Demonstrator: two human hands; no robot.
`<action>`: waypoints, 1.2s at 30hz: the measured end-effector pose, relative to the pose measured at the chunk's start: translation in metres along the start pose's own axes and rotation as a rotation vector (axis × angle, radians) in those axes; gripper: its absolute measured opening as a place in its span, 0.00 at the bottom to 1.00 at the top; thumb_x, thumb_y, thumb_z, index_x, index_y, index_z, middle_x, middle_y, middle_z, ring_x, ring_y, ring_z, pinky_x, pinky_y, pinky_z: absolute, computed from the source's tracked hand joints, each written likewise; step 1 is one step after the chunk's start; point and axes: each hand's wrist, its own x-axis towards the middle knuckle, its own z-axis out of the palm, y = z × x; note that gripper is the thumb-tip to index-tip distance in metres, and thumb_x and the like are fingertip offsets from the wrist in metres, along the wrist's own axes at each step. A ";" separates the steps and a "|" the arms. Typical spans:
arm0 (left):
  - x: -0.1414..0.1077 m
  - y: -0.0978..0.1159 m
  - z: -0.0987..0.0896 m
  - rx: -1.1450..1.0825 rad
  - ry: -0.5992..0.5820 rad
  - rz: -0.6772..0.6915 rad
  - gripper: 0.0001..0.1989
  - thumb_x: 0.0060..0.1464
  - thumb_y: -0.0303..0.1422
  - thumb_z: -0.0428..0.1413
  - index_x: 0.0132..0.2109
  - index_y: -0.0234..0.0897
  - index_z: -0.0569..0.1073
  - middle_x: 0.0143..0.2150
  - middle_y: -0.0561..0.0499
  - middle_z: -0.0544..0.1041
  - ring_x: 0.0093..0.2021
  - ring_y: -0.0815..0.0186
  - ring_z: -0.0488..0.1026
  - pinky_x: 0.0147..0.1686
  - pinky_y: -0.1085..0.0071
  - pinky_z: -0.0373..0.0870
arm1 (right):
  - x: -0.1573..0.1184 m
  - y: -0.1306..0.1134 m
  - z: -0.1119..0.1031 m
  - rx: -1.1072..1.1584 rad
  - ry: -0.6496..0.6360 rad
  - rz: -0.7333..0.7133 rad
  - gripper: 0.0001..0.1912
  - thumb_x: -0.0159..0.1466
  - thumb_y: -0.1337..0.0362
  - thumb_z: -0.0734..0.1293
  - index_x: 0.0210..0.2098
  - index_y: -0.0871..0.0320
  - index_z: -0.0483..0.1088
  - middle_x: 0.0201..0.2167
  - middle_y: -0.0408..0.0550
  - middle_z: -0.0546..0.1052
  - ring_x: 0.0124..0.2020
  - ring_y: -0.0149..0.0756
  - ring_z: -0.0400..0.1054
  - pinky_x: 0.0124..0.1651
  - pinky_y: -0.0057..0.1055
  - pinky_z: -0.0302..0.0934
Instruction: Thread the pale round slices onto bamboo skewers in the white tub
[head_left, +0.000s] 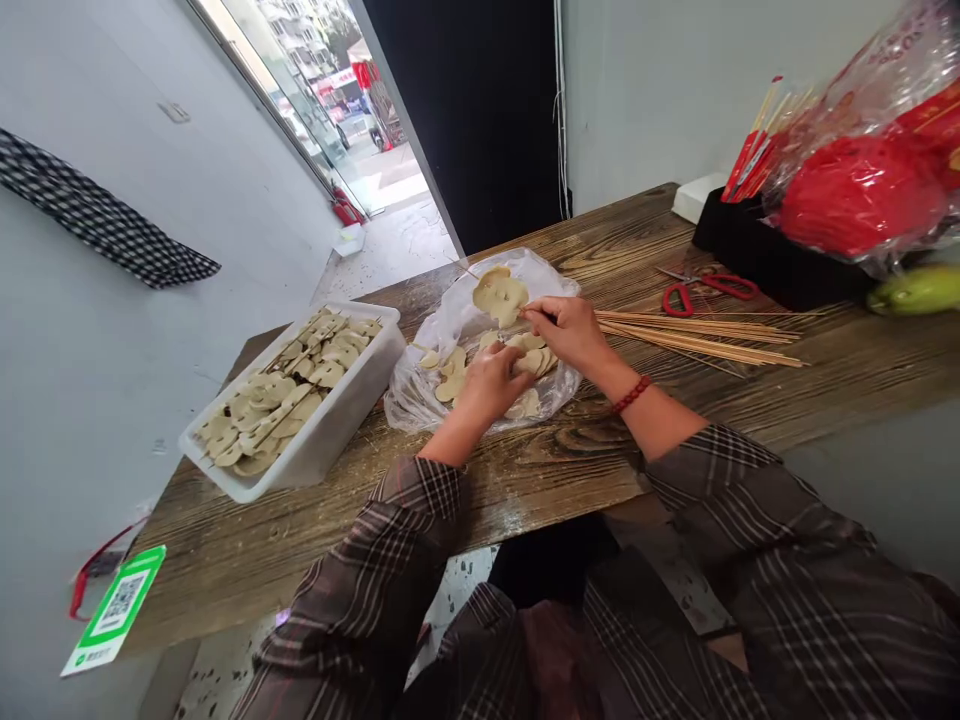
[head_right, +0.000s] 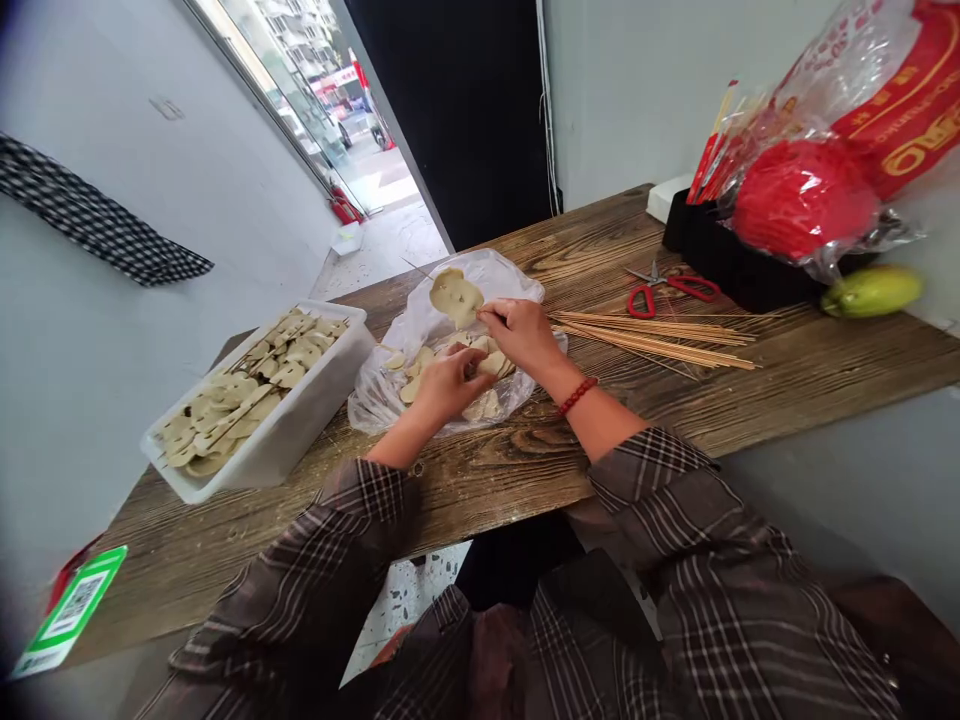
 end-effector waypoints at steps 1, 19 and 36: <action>0.001 0.003 0.002 0.031 -0.020 0.002 0.11 0.48 0.33 0.63 0.40 0.37 0.78 0.37 0.47 0.73 0.35 0.63 0.68 0.40 0.65 0.65 | 0.000 -0.001 0.000 -0.001 -0.004 0.000 0.12 0.64 0.64 0.64 0.31 0.59 0.79 0.23 0.44 0.76 0.28 0.34 0.69 0.34 0.29 0.58; 0.005 -0.004 -0.001 0.079 -0.006 -0.056 0.05 0.48 0.26 0.55 0.27 0.37 0.74 0.28 0.50 0.73 0.29 0.67 0.66 0.34 0.68 0.62 | 0.003 -0.005 -0.004 0.012 0.054 -0.025 0.12 0.64 0.66 0.65 0.29 0.59 0.79 0.23 0.44 0.76 0.27 0.32 0.67 0.34 0.29 0.56; -0.029 -0.058 -0.050 -1.208 0.307 -0.488 0.16 0.40 0.32 0.66 0.36 0.35 0.71 0.32 0.55 0.77 0.29 0.71 0.74 0.27 0.76 0.75 | -0.008 -0.006 0.001 0.120 -0.218 0.032 0.14 0.61 0.58 0.65 0.31 0.61 0.79 0.20 0.44 0.76 0.22 0.31 0.65 0.28 0.29 0.55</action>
